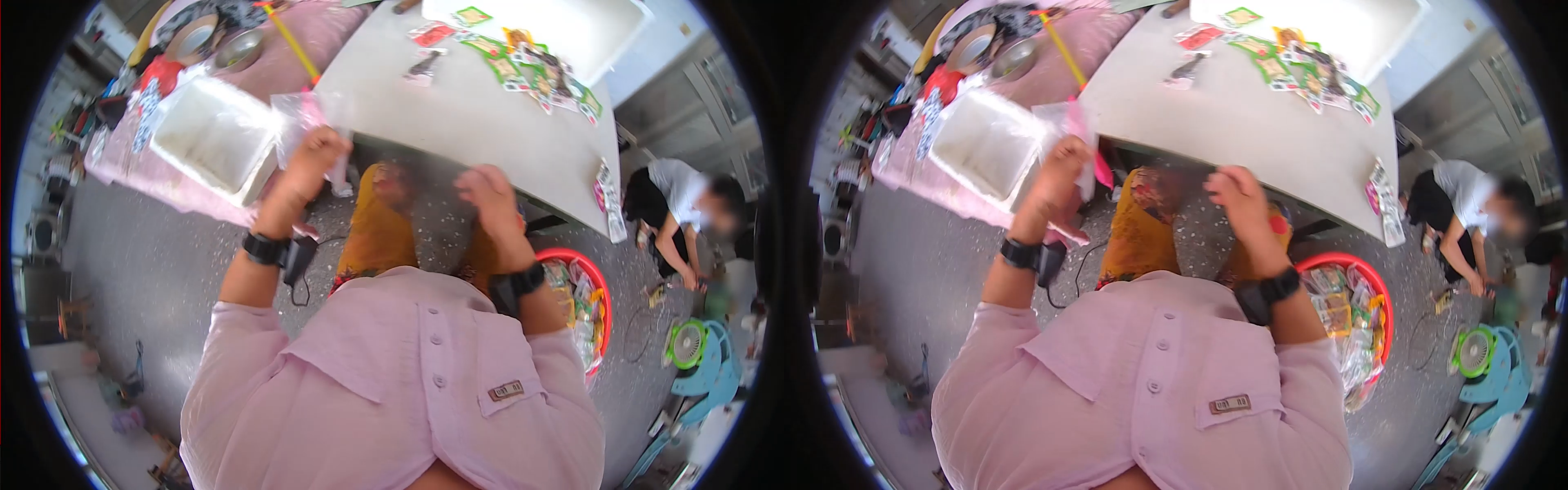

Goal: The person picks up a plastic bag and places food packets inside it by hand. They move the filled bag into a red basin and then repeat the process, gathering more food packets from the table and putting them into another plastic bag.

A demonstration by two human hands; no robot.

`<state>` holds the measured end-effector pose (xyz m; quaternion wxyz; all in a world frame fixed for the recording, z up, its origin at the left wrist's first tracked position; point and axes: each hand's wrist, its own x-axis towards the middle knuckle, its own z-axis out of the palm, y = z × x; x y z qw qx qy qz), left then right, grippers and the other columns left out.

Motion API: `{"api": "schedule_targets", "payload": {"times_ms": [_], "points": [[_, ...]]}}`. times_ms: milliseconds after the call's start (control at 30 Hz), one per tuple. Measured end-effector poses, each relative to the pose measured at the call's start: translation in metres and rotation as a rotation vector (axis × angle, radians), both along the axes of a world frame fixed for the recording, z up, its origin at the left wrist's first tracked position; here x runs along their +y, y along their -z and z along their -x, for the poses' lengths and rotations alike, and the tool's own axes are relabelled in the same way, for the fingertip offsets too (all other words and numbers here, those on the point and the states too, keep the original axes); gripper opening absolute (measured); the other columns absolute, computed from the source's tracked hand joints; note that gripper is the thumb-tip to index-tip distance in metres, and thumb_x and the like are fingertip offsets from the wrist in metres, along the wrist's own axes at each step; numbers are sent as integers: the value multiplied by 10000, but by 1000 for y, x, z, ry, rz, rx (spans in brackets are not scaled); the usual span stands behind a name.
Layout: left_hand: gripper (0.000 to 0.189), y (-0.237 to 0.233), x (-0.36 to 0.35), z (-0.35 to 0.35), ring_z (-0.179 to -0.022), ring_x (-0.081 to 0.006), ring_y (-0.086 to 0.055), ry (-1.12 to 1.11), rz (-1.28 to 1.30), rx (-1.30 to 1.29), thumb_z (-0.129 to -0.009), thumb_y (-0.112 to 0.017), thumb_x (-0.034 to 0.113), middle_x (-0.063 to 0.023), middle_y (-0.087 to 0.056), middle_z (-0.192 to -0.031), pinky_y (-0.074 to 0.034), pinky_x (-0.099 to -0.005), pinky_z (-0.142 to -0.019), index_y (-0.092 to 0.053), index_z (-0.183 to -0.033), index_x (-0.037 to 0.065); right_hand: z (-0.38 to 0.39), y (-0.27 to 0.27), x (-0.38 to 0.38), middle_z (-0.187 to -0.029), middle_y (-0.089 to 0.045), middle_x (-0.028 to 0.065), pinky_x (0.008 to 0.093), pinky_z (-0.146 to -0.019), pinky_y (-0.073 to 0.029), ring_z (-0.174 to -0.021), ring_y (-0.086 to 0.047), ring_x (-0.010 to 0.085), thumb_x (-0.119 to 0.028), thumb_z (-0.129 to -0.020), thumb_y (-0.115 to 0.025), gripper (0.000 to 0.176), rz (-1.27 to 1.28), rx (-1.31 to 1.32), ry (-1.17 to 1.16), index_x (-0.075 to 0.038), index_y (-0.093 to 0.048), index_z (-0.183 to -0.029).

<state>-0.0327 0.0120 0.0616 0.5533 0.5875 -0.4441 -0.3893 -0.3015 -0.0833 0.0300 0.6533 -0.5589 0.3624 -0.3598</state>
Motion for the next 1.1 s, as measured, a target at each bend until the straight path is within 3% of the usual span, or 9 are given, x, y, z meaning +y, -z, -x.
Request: {"api": "schedule_targets", "payload": {"times_ms": [67,133,567,667,700,800,833,933,1100], "points": [[104,19,-13,47,-573,-46,-405,110,82,-126,-760,-511,62,38,-437,-624,-352,-188,-528,-468,-667,73,-28,-8,8,-922,-513,86,268,-651,-451,-811,-530,163,-219,-786,-502,309,-166,-74,-88,-8,-436,-1001],[103,34,-22,83,-588,-56,-411,134,-3,-173,-759,-514,57,25,-445,-647,-359,-193,-532,-462,-670,55,-46,-17,18,-807,-516,48,244,-614,-447,-734,-519,121,-241,-773,-533,265,-205,-132,-168,-19,-490,-912],[118,34,-50,97,-567,-73,-441,340,-168,611,-763,-539,83,10,-482,-650,-355,-194,-507,-469,-667,86,-35,6,-8,-799,-495,32,266,-628,-446,-709,-497,120,-197,-811,-477,135,-376,-306,-157,-63,-481,-812],[99,30,-54,91,-554,-79,-452,228,-83,554,-755,-537,71,0,-494,-647,-361,-204,-496,-475,-682,93,-30,-5,-17,-779,-512,52,269,-611,-440,-686,-508,136,-175,-809,-468,127,-383,-269,-109,-50,-484,-794],[98,24,-58,86,-543,-82,-451,118,-67,378,-752,-537,61,-9,-488,-630,-359,-217,-481,-465,-688,76,-28,-10,-22,-764,-519,62,269,-602,-437,-675,-513,142,-166,-807,-465,128,-371,-233,-83,-42,-486,-782],[121,-17,-60,91,-503,-177,-438,-277,403,-684,-713,-554,46,-75,-474,-616,-370,-271,-474,-447,-657,48,-35,11,-57,-678,-525,107,285,-558,-418,-620,-526,186,-143,-792,-464,145,421,133,56,-7,-481,-742],[104,-35,-63,96,-518,-261,-456,-292,618,-875,-679,-549,25,-122,-462,-625,-391,-328,-482,-446,-670,26,-38,4,-59,-658,-520,117,295,-551,-412,-609,-527,198,-138,-788,-465,149,426,91,112,0,-478,-735],[115,-38,-90,99,-553,-291,-481,-235,720,-1125,-635,-549,1,-120,-475,-632,-396,-360,-495,-446,-677,26,-52,-12,-69,-625,-519,139,322,-537,-400,-591,-530,235,-136,-775,-474,159,480,27,239,13,-477,-722],[118,39,-148,109,-641,-324,-513,-128,271,-1070,-676,-493,74,-157,-522,-719,-417,-404,-565,-481,-784,27,-48,33,-121,-674,-543,157,353,-554,-408,-623,-529,301,-175,-751,-499,178,626,402,67,-1,-500,-719]]}}
